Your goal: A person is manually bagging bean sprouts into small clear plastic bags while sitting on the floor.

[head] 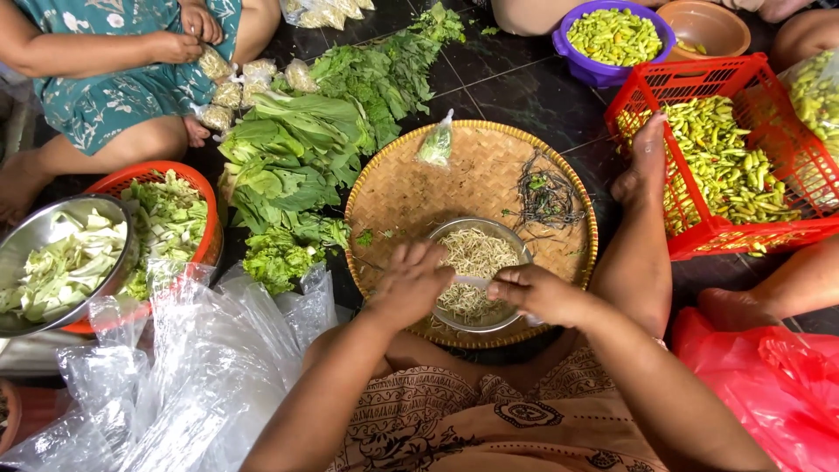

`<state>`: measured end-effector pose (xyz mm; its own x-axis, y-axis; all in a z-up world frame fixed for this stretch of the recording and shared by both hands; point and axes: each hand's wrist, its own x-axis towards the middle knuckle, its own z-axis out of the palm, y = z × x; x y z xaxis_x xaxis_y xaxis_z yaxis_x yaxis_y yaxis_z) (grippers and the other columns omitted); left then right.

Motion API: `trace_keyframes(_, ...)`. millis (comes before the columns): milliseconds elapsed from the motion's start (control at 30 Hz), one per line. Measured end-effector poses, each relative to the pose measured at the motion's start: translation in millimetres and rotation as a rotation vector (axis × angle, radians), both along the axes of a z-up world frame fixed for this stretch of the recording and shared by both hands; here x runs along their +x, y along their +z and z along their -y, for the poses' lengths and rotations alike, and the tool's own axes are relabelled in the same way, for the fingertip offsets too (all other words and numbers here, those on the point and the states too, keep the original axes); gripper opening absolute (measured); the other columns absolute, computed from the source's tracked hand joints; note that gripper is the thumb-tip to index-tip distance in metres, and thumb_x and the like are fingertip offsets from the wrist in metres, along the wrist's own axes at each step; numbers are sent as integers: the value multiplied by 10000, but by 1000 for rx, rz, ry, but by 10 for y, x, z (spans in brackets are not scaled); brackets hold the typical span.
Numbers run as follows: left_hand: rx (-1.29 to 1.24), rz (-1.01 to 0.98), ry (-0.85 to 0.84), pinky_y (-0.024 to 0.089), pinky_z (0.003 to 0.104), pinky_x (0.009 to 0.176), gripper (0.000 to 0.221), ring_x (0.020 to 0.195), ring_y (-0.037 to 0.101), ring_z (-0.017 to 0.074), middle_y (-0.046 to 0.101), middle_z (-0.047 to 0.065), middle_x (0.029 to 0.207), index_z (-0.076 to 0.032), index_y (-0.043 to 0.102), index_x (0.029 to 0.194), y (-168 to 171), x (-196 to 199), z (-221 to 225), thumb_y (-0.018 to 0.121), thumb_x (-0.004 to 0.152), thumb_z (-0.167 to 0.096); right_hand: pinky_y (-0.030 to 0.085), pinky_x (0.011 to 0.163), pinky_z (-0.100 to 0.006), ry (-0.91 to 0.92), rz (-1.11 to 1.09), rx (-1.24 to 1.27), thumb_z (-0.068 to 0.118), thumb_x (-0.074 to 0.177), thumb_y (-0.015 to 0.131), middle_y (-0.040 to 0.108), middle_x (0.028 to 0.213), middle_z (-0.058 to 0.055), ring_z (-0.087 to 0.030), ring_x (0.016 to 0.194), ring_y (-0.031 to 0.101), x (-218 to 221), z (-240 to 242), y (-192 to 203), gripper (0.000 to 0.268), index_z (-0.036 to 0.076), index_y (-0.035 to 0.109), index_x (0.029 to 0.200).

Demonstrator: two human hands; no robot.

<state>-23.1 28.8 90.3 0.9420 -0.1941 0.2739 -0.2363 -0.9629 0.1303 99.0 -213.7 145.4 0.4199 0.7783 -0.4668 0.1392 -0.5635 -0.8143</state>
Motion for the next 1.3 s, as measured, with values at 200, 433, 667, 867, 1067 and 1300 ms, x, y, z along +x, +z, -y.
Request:
trace_keyframes(200, -38, 469, 218, 569, 316, 737, 243, 1029, 653, 232, 618, 34, 1042, -175, 762, 1071, 54, 310, -11, 690, 855, -88, 577, 666, -366, -32, -288, 545, 88, 1054, 424, 616, 751, -123, -216, 657, 625, -488, -199, -19, 328, -89, 655, 1206)
trace_keyframes(433, -1383, 268, -309, 516, 314, 738, 120, 774, 621, 208, 705, 101, 842, -38, 731, 863, 555, -8, 399, 688, 904, 66, 532, 770, -345, 38, -508, 880, -13, 959, 559, 634, 770, -124, -187, 669, 599, 16, -111, -289, 164, -40, 708, 1022)
trace_keyframes(667, -1250, -112, 4, 520, 378, 712, 137, 810, 652, 237, 717, 174, 867, 20, 753, 927, 466, -274, 438, 685, 816, 62, 480, 782, -398, 99, 960, 701, 293, 890, 723, 700, 821, 52, -212, 764, 642, -116, -161, -220, 74, 237, 770, 904)
trace_keyframes(867, -1279, -172, 347, 579, 298, 597, 218, 633, 692, 167, 741, 110, 764, -42, 781, 1050, 240, -266, 493, 720, 843, -74, 432, 1020, -476, -75, 1360, 702, 291, 894, 722, 686, 878, 86, -175, 879, 629, -263, -267, -381, 87, 242, 754, 830)
trace_keyframes(1067, -1504, -113, 452, 619, 332, 583, 193, 619, 714, 225, 666, 179, 782, 49, 731, 1027, -524, -147, 507, 639, 907, -72, 301, 1079, -665, -190, 1428, 432, 356, 798, 810, 580, 1159, -37, -322, 1182, 496, -400, -409, -484, 275, 213, 732, 1019)
trace_keyframes(1300, -1719, 21, 665, 643, 336, 656, 169, 694, 688, 219, 673, 223, 861, 49, 695, 1056, -615, -84, 769, 605, 961, -59, 207, 1091, -709, -276, 881, 344, 200, 752, 843, 583, 1364, -37, -380, 1333, 393, -651, -539, -544, 133, 123, 771, 833)
